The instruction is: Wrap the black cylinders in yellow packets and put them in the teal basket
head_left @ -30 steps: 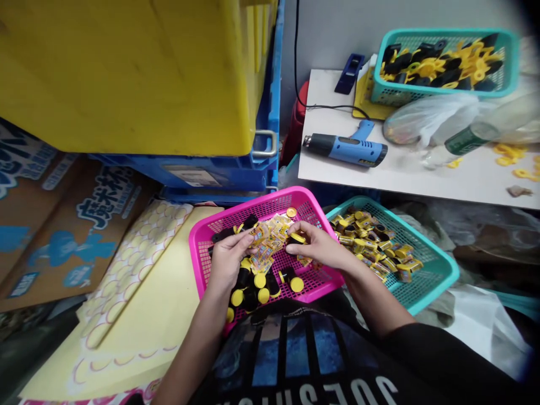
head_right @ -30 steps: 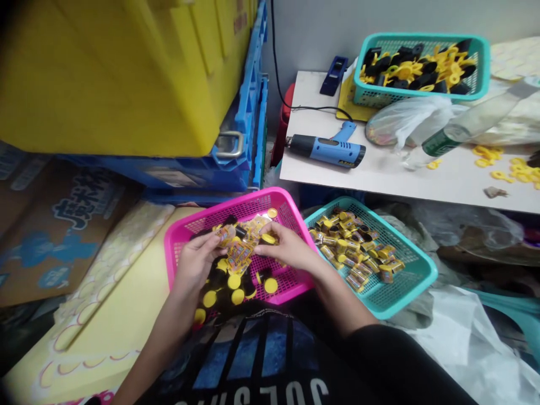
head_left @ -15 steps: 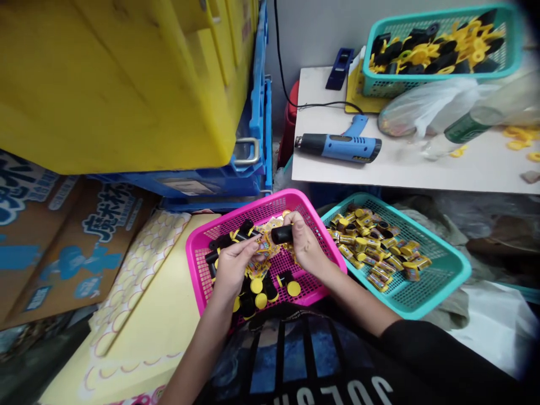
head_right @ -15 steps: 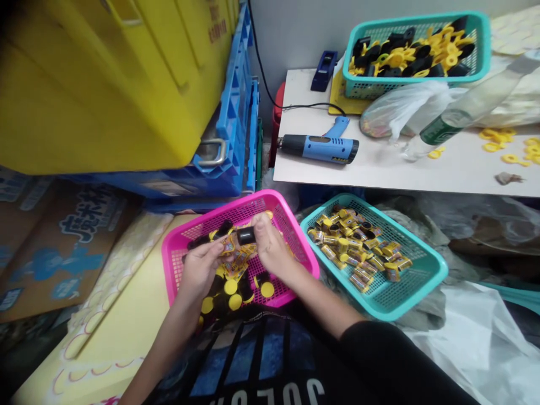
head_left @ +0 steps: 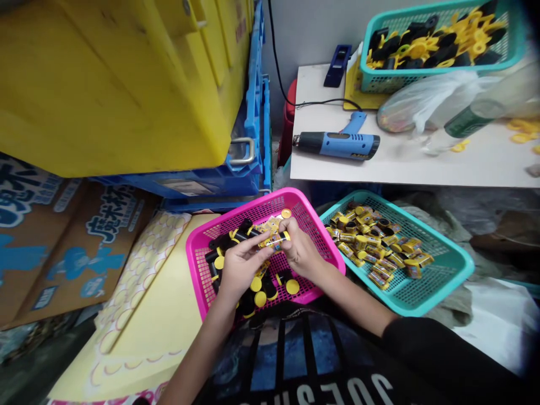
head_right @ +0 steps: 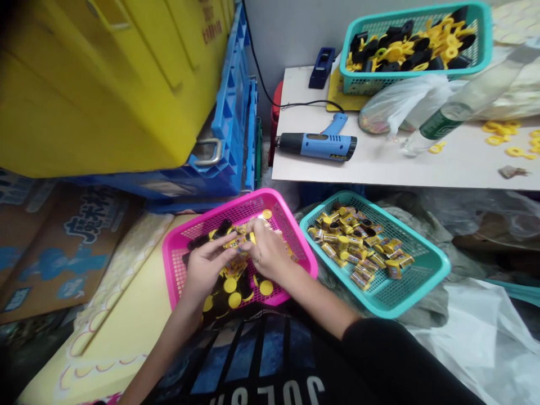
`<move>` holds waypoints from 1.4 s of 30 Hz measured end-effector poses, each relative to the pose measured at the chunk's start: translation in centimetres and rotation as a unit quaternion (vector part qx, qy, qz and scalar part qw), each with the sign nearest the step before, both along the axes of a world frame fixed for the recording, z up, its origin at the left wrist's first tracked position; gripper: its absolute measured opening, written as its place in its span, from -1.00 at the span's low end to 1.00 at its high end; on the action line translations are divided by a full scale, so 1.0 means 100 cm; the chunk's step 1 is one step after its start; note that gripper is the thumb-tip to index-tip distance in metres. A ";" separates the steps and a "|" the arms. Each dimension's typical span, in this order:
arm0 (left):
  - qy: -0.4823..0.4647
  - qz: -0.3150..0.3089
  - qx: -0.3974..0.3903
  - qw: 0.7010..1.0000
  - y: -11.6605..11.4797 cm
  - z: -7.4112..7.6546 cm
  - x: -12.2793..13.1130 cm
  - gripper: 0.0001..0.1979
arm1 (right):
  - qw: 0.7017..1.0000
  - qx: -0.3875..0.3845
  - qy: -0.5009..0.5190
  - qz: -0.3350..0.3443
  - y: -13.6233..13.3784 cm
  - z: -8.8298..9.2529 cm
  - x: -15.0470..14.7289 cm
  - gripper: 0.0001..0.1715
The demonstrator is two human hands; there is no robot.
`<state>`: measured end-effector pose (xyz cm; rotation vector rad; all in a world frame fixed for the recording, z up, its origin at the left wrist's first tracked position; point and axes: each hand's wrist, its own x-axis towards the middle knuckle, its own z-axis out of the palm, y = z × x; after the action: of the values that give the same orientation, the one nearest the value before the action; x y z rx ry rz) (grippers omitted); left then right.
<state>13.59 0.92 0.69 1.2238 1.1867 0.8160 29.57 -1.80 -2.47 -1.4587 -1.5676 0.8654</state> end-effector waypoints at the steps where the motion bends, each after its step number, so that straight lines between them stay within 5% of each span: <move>1: -0.009 -0.009 -0.010 1.000 -0.001 0.002 0.001 -0.66 | 1.000 0.009 0.009 0.010 0.000 -0.001 -0.001 -0.09; 5: -0.035 -0.034 -0.030 0.998 -0.006 0.008 0.003 -0.70 | 0.990 -0.003 0.134 0.039 0.000 -0.006 -0.004 -0.02; 11: -0.050 -0.021 -0.007 0.999 -0.009 0.008 0.005 -0.70 | 0.920 -0.168 0.341 0.097 0.002 -0.010 -0.008 -0.44; 15: -0.062 -0.027 -0.014 0.998 -0.009 0.008 0.008 -0.71 | 0.882 -0.221 0.400 0.120 0.000 -0.012 -0.014 -0.33; 22: -0.029 -0.029 0.027 0.999 -0.008 0.011 0.006 -0.75 | 0.895 -0.169 0.391 0.132 0.001 -0.020 -0.015 -0.10; 28: -0.006 -0.034 0.033 0.999 -0.010 0.004 0.003 -0.77 | 0.911 -0.139 0.351 0.165 0.003 -0.017 -0.003 -0.16; 33: -0.045 -0.037 0.053 0.997 -0.008 0.005 -0.005 -0.67 | 0.967 -0.147 0.130 0.160 -0.002 0.004 0.016 -0.26; 36: -0.055 -0.037 0.068 0.995 -0.007 0.006 -0.009 -0.72 | 0.972 -0.177 0.005 0.152 -0.007 0.014 0.022 -0.36; 39: -0.070 -0.026 0.042 0.996 -0.010 0.006 -0.008 -0.73 | 0.969 -0.163 0.138 0.123 -0.008 0.016 0.020 -0.39; 42: -0.078 -0.031 0.011 0.996 -0.013 0.008 -0.003 -0.71 | 0.903 -0.188 0.355 0.151 -0.006 0.012 0.012 -0.39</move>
<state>13.33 -0.42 1.51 1.1872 1.0114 0.8651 30.76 -2.45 -1.25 -0.9568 -1.1002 1.7306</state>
